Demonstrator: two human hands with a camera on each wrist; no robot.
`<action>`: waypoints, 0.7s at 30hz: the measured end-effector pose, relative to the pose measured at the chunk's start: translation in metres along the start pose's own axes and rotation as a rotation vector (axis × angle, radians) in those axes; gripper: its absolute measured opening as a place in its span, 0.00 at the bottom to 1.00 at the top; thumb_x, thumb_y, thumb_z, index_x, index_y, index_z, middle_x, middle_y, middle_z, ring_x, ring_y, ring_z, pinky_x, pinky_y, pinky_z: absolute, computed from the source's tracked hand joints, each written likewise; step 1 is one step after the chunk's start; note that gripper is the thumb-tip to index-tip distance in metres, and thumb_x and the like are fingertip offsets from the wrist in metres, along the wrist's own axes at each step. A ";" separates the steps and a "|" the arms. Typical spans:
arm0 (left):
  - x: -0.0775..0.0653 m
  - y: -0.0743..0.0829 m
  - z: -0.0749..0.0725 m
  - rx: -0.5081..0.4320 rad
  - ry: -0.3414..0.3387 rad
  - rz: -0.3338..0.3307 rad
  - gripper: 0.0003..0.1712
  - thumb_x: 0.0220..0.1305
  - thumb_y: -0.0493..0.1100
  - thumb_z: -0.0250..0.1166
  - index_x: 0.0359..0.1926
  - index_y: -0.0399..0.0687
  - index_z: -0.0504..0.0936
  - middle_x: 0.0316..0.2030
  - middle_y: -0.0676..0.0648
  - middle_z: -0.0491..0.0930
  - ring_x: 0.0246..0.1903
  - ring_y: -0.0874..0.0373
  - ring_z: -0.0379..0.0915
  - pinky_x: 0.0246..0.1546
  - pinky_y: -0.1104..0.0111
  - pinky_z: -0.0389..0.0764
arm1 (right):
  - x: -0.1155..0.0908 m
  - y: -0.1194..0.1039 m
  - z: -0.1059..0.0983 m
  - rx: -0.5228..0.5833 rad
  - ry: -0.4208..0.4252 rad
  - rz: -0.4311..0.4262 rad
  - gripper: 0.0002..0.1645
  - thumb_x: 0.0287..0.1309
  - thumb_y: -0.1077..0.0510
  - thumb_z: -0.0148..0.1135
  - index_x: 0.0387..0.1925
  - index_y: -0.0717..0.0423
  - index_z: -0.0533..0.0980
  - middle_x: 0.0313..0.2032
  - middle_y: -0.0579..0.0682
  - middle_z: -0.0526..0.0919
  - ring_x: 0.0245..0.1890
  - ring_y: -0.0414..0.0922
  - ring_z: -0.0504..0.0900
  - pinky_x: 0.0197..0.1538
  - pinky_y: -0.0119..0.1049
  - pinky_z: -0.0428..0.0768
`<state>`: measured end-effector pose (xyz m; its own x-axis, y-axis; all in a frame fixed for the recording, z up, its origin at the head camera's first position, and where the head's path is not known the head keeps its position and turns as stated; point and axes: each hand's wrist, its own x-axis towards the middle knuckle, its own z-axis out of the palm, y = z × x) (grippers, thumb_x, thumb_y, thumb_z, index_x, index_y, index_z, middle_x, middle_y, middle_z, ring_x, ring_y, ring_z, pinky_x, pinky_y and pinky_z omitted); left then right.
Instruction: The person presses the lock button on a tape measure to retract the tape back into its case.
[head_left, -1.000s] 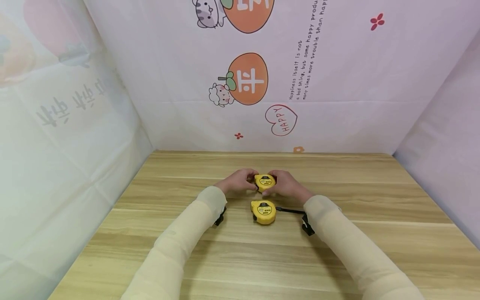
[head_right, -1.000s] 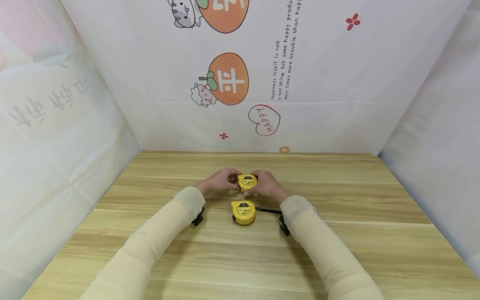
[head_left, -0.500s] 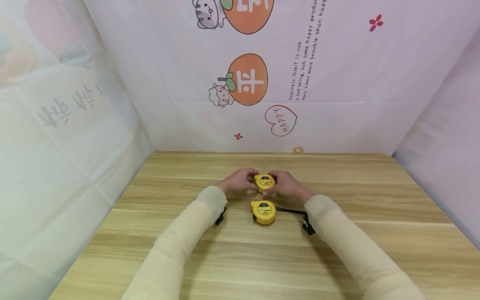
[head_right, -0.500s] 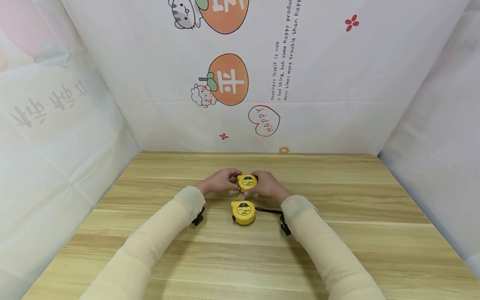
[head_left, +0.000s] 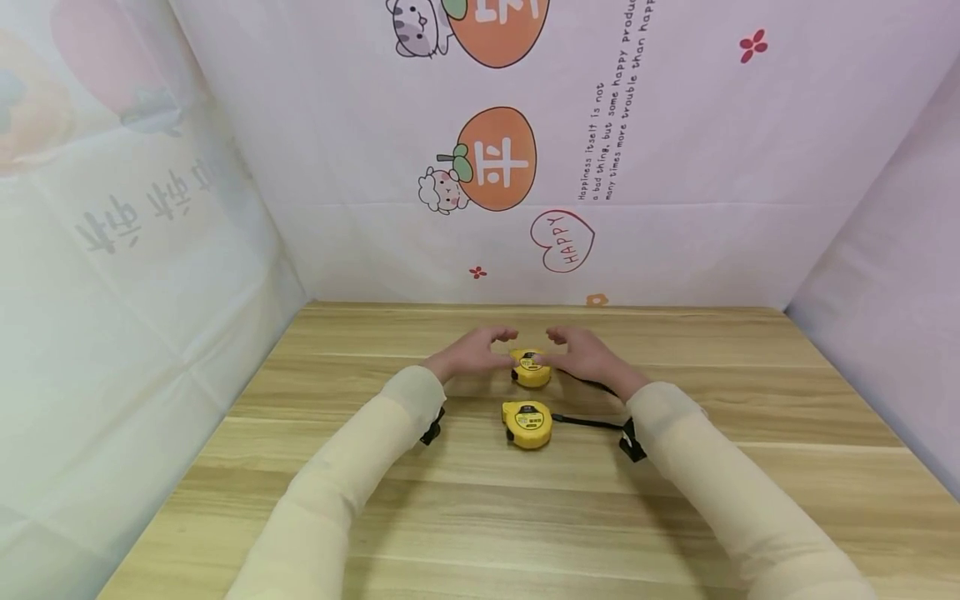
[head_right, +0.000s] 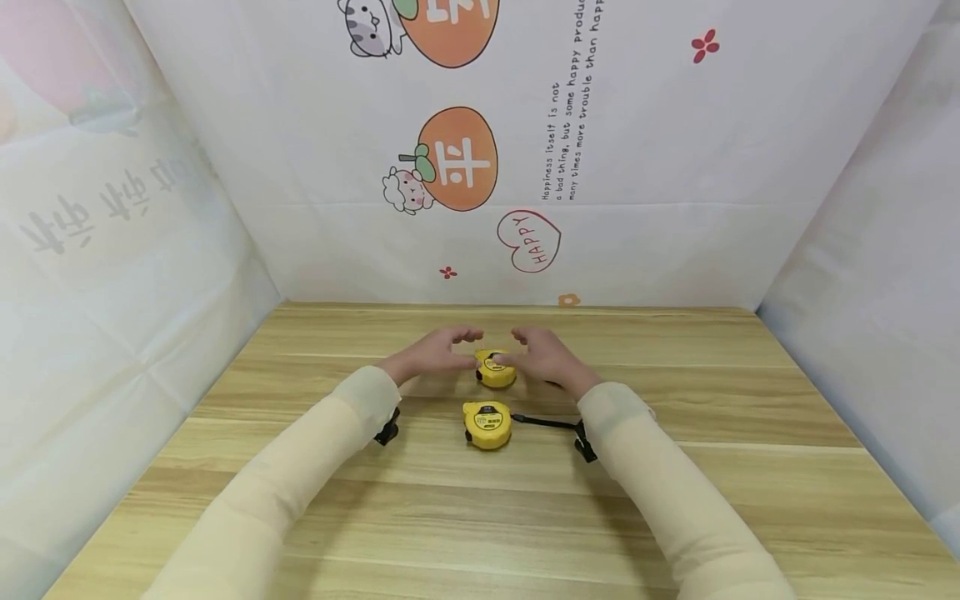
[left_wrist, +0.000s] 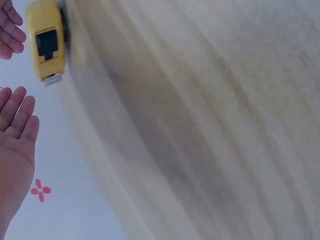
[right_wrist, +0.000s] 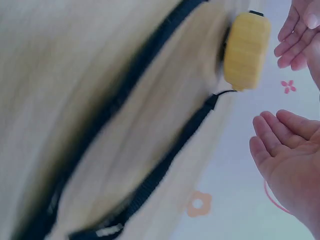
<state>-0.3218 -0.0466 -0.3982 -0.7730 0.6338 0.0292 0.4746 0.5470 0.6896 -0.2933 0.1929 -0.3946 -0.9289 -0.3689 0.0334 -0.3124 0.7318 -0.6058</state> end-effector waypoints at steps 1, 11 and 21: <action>-0.001 0.002 -0.002 0.013 0.003 0.010 0.37 0.65 0.49 0.65 0.70 0.39 0.64 0.66 0.44 0.67 0.65 0.51 0.61 0.64 0.57 0.64 | -0.001 0.000 -0.003 -0.011 0.014 -0.015 0.46 0.64 0.38 0.59 0.67 0.69 0.63 0.63 0.66 0.69 0.63 0.61 0.68 0.61 0.56 0.68; -0.022 0.011 -0.030 0.101 0.073 0.032 0.35 0.69 0.56 0.59 0.71 0.47 0.64 0.67 0.45 0.65 0.66 0.49 0.59 0.64 0.54 0.63 | -0.021 -0.006 -0.038 -0.073 0.076 -0.085 0.43 0.70 0.36 0.47 0.69 0.68 0.60 0.65 0.67 0.65 0.64 0.64 0.65 0.63 0.58 0.64; -0.056 0.015 -0.067 0.312 0.122 0.060 0.39 0.70 0.58 0.57 0.74 0.48 0.57 0.73 0.44 0.54 0.71 0.49 0.48 0.69 0.55 0.52 | -0.050 -0.004 -0.078 -0.219 0.126 -0.121 0.43 0.70 0.42 0.52 0.69 0.71 0.56 0.68 0.70 0.58 0.69 0.65 0.53 0.68 0.60 0.53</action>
<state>-0.2995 -0.1111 -0.3411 -0.7753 0.6103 0.1624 0.6124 0.6636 0.4297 -0.2612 0.2531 -0.3321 -0.8954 -0.3971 0.2016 -0.4453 0.7983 -0.4055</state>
